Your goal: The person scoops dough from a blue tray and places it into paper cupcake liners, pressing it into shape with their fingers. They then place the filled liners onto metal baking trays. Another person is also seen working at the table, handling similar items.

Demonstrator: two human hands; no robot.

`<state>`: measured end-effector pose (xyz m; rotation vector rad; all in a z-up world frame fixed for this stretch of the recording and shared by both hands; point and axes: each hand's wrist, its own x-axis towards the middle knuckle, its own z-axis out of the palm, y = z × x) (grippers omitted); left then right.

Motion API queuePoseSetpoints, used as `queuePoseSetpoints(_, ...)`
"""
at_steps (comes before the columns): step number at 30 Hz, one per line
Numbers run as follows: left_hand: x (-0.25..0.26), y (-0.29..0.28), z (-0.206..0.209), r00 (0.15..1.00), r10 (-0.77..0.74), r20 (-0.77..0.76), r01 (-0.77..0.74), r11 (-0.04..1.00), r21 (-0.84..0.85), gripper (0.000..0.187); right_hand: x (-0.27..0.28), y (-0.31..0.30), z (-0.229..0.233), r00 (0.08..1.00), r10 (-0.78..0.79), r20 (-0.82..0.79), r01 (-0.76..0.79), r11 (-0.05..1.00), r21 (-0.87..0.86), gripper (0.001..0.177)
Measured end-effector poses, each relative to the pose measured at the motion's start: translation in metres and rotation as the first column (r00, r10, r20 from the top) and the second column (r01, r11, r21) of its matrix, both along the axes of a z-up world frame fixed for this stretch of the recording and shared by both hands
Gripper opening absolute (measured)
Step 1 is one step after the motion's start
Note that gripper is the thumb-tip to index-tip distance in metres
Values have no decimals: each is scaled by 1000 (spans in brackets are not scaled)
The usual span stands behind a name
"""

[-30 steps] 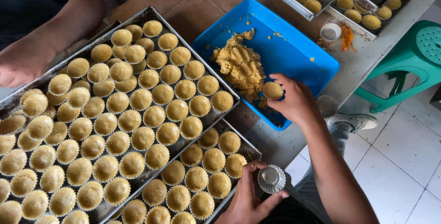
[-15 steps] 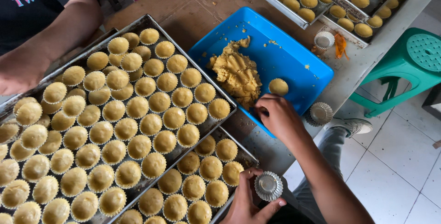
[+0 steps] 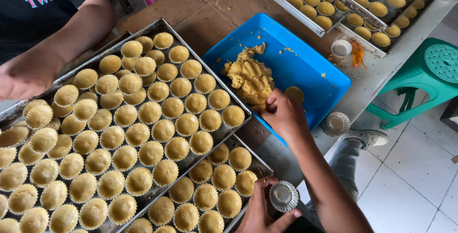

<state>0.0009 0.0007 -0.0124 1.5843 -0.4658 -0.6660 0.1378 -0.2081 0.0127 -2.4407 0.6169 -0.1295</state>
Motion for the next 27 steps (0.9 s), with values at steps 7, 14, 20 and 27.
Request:
queuePoseSetpoints(7, 4, 3, 10, 999, -28, -43, 32, 994, 102, 75, -23, -21, 11, 993, 122, 0, -121, 987, -110, 20)
queuePoseSetpoints(14, 3, 0, 5, 999, -37, -20, 38, 997, 63, 75, -40, -24, 37, 994, 95, -45, -93, 995, 49, 27)
queuePoseSetpoints(20, 5, 0, 13, 997, -41, -68, 51, 987, 155, 75, -28, -31, 8, 952, 301, -52, -304, 951, -52, 33)
queuePoseSetpoints(27, 4, 1, 17, 998, -16, -62, 23, 994, 108, 71, -42, -46, 50, 951, 304, -52, -306, 950, -55, 27)
